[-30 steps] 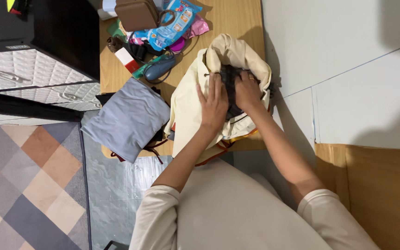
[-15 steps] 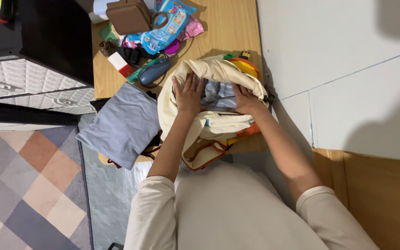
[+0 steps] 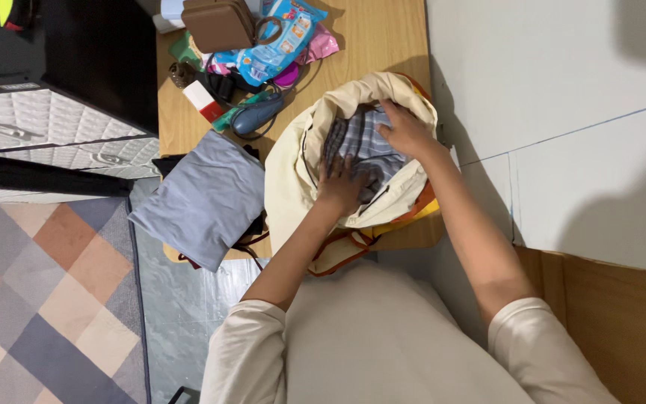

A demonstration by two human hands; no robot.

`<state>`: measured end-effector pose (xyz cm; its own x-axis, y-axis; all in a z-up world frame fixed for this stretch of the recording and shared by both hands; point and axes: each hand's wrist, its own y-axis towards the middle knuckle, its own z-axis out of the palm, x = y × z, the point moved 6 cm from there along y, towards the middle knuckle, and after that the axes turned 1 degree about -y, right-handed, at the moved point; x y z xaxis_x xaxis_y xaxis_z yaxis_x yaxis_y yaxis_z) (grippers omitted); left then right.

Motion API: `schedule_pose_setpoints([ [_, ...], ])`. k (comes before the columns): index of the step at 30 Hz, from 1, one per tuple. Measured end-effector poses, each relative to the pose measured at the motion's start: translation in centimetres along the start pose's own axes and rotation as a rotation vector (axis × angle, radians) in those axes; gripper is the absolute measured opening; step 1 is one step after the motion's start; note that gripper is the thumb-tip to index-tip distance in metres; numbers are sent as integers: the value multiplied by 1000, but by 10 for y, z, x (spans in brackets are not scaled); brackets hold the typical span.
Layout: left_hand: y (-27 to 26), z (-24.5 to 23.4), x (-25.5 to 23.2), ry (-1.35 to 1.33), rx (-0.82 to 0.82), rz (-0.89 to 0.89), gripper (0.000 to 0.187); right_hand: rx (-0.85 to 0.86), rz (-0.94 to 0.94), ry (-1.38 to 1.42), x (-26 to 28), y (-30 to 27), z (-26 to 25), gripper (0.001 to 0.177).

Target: The person folds several pieces of clothing on a table and places them into a backpack. They handle a maroon top, a light blue shirt, and a striped shirt, folding each and arranging them inside the bag.

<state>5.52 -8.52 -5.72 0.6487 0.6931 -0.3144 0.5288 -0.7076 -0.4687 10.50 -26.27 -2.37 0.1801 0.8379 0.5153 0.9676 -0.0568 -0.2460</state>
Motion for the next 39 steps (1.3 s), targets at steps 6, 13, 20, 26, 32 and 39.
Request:
schedule_pose_setpoints([
  [6,-11,-20,1,51,-142,-35,78,409,265,-500,25,-54,37,94],
  [13,-38,-44,13,-59,-486,82,65,442,152,-656,33,-84,58,68],
  [20,-104,-60,42,-184,-783,145,47,112,-56,-411,84,-102,32,51],
  [26,-175,-54,87,-236,-851,-71,44,-168,-345,-217,166,-122,18,42],
  [32,-239,-27,135,-274,-974,-359,42,-127,-552,28,238,-122,43,33],
  [39,-266,17,178,-285,-828,-501,82,-16,-561,89,277,-96,118,28],
])
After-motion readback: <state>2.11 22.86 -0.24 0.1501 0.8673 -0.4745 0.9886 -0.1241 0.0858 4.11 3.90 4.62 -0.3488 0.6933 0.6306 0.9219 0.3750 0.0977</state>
